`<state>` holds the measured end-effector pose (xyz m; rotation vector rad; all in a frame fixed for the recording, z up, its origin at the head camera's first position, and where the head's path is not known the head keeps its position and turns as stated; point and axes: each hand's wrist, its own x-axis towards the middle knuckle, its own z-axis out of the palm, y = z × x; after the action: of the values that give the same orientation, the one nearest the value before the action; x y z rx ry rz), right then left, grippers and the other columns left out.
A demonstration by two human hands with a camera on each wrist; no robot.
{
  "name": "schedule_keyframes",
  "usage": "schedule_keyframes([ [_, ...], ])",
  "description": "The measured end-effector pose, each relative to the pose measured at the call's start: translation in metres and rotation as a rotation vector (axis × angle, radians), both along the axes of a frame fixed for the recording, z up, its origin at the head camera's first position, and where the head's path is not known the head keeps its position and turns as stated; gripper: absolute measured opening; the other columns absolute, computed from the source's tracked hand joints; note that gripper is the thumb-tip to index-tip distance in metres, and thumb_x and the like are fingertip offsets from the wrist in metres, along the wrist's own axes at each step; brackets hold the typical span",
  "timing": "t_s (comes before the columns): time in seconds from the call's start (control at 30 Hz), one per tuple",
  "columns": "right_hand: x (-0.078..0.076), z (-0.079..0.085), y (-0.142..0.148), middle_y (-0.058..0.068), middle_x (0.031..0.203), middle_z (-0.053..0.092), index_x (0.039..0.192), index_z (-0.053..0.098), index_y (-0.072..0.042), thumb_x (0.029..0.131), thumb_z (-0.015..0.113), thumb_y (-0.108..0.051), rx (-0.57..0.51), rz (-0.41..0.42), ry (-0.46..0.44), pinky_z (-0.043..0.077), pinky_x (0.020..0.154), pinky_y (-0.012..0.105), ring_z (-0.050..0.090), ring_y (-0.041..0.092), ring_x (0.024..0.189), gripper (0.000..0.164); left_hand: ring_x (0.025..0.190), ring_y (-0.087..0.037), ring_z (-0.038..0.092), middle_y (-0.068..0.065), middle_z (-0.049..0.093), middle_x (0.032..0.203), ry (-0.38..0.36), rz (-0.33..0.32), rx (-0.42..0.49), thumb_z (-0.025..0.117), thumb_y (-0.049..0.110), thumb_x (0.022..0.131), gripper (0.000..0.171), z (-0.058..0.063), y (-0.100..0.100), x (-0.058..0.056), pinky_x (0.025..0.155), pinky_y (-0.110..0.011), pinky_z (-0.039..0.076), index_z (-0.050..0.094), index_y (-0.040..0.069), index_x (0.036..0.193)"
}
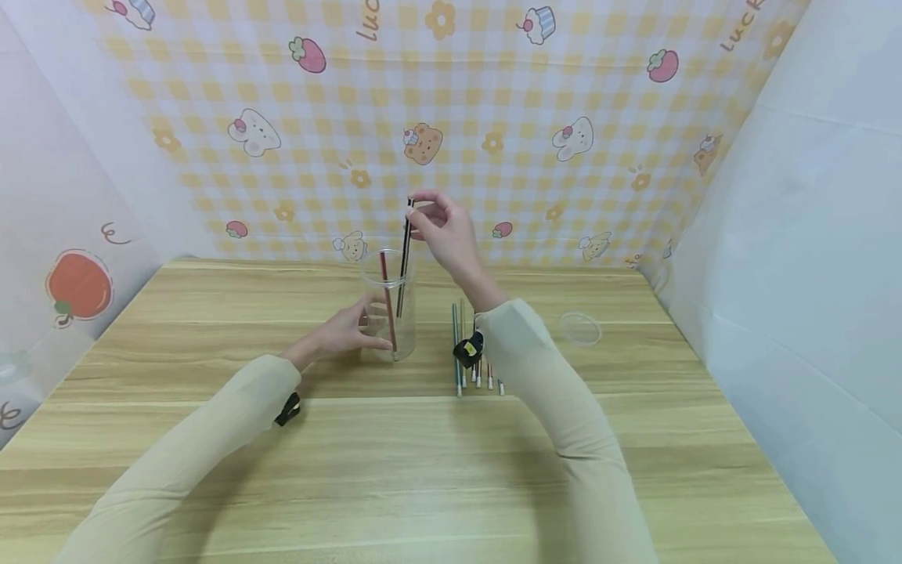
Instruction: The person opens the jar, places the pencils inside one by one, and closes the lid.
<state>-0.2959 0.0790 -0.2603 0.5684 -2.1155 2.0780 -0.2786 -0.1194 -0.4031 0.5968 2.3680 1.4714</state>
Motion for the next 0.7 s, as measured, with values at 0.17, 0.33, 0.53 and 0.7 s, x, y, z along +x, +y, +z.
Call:
schedule_keyframes([
  [0.17, -0.001, -0.007, -0.004, 0.015, 0.089, 0.06, 0.105, 0.055, 0.0, 0.088, 0.055, -0.01, 0.091, 0.014, 0.011, 0.051, 0.071, 0.03, 0.058, 0.023, 0.079, 0.02, 0.117, -0.03, 0.038, -0.015, 0.04, 0.131, 0.008, -0.005, 0.01, 0.077, 0.023, 0.067, 0.079, -0.002, 0.0, -0.002, 0.097, -0.043, 0.03, 0.03, 0.015, 0.13],
  [0.33, 0.001, -0.013, -0.007, 0.013, 0.088, 0.063, 0.102, 0.058, -0.002, 0.088, 0.054, -0.012, 0.276, 0.042, 0.083, 0.051, 0.07, 0.032, 0.06, 0.02, 0.076, 0.017, 0.118, -0.03, 0.038, -0.015, 0.04, 0.13, 0.015, -0.019, 0.007, 0.076, 0.024, 0.068, 0.079, -0.003, 0.0, -0.003, 0.097, -0.042, 0.031, 0.028, 0.014, 0.131],
  [0.53, 0.0, -0.017, -0.011, 0.007, 0.083, 0.064, 0.099, 0.06, -0.003, 0.086, 0.055, -0.012, 0.442, 0.084, 0.199, 0.049, 0.066, 0.027, 0.06, 0.014, 0.072, 0.016, 0.117, -0.029, 0.039, -0.014, 0.041, 0.13, 0.023, -0.017, 0.01, 0.075, 0.023, 0.069, 0.077, -0.004, -0.001, -0.004, 0.097, -0.04, 0.032, 0.028, 0.015, 0.13],
  [0.7, 0.002, -0.014, -0.016, 0.003, 0.082, 0.063, 0.095, 0.062, -0.002, 0.085, 0.058, -0.01, 0.578, 0.114, 0.244, 0.049, 0.065, 0.023, 0.059, 0.014, 0.074, 0.014, 0.116, -0.028, 0.04, -0.014, 0.042, 0.129, 0.034, -0.013, 0.008, 0.076, 0.021, 0.069, 0.076, -0.004, -0.001, -0.003, 0.096, -0.039, 0.033, 0.029, 0.014, 0.129],
])
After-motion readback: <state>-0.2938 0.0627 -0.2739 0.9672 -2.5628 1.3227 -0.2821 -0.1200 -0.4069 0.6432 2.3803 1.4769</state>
